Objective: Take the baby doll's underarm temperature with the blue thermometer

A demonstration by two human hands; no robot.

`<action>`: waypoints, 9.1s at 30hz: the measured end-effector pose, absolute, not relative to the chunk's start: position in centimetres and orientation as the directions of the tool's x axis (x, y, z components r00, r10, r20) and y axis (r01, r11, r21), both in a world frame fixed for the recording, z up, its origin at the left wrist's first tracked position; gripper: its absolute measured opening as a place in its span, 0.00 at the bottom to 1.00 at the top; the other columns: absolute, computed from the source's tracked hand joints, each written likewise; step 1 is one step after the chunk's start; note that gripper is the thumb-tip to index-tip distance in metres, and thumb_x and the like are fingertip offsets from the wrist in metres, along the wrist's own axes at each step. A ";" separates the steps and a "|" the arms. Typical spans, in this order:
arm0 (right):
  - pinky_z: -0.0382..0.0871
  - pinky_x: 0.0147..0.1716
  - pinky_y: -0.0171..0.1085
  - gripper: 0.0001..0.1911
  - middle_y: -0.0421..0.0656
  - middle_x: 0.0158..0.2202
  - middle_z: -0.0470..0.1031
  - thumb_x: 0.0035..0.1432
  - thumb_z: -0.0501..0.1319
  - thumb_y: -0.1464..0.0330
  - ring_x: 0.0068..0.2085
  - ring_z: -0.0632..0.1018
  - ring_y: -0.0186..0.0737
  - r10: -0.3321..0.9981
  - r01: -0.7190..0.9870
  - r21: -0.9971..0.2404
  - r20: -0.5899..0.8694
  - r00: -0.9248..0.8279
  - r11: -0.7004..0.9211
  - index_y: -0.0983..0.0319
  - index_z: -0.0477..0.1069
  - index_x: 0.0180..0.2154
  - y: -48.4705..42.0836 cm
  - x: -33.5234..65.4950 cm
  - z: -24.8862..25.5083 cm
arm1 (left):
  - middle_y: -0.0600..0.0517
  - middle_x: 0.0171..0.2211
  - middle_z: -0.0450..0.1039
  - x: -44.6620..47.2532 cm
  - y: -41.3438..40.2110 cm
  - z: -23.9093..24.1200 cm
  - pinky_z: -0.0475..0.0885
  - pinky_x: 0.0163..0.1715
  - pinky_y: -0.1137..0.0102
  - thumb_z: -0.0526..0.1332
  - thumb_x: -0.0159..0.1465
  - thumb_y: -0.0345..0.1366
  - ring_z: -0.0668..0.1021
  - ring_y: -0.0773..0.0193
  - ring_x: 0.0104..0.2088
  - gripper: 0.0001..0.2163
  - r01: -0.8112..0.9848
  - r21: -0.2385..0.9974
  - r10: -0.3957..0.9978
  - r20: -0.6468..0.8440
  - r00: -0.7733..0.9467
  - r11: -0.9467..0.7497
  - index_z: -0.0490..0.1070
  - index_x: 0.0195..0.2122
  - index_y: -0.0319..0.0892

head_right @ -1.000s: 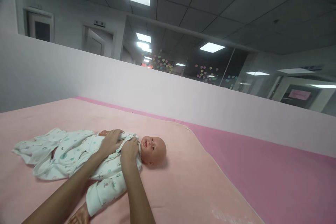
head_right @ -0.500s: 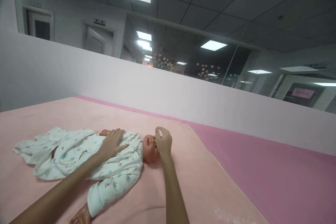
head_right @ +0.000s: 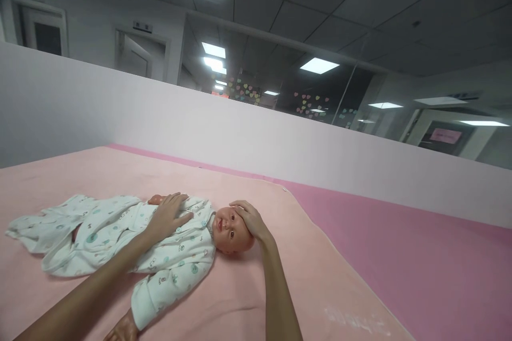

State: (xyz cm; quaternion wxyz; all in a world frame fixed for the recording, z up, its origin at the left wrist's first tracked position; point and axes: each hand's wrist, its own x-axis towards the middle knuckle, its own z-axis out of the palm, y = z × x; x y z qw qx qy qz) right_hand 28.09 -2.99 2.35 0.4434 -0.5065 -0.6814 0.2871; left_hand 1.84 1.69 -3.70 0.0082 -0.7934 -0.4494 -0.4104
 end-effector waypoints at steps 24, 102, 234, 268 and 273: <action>0.58 0.54 0.42 0.18 0.44 0.49 0.71 0.52 0.55 0.58 0.51 0.69 0.42 0.947 0.343 -0.884 0.313 -0.073 0.318 0.60 0.74 0.40 -3.9 28.7 1.2 | 0.48 0.49 0.66 1.7 1.7 -3.6 0.57 0.53 0.57 0.54 0.59 0.43 0.63 0.52 0.54 0.17 0.696 0.365 0.699 0.661 0.275 -0.619 0.62 0.48 0.42; 0.58 0.54 0.45 0.25 0.41 0.59 0.58 0.55 0.55 0.61 0.55 0.66 0.42 0.832 0.465 -0.731 0.555 -0.022 0.500 0.53 0.57 0.56 -4.0 28.5 0.2 | 0.46 0.50 0.65 1.6 2.0 -3.9 0.59 0.51 0.57 0.58 0.51 0.57 0.64 0.51 0.53 0.30 0.706 0.365 0.705 0.658 0.264 -0.606 0.62 0.49 0.43; 0.68 0.46 0.48 0.10 0.46 0.38 0.73 0.59 0.52 0.72 0.46 0.73 0.43 0.221 0.641 -0.331 0.943 0.248 0.693 0.63 0.69 0.40 -6.6 19.3 -2.6 | 0.54 0.21 0.67 2.3 -2.8 -2.0 0.66 0.36 0.65 0.54 0.61 0.33 0.70 0.63 0.27 0.02 0.533 0.133 0.242 0.960 0.140 -0.836 0.63 0.34 0.41; 0.70 0.42 0.47 0.09 0.44 0.35 0.73 0.58 0.51 0.73 0.40 0.75 0.40 0.109 0.700 -0.186 0.982 0.153 0.689 0.61 0.67 0.40 -6.1 19.6 -2.6 | 0.53 0.24 0.70 2.3 -2.7 -1.9 0.65 0.35 0.66 0.52 0.63 0.35 0.71 0.63 0.29 0.05 0.552 0.173 0.321 0.929 0.183 -0.816 0.64 0.37 0.41; 0.71 0.40 0.44 0.09 0.45 0.36 0.74 0.58 0.53 0.70 0.41 0.75 0.41 0.191 0.668 -0.343 0.937 0.292 0.660 0.62 0.69 0.39 -6.6 19.8 -1.5 | 0.51 0.29 0.70 2.5 -2.8 -1.5 0.64 0.36 0.65 0.52 0.63 0.37 0.71 0.63 0.31 0.09 0.596 0.165 0.368 0.899 0.237 -0.786 0.65 0.41 0.41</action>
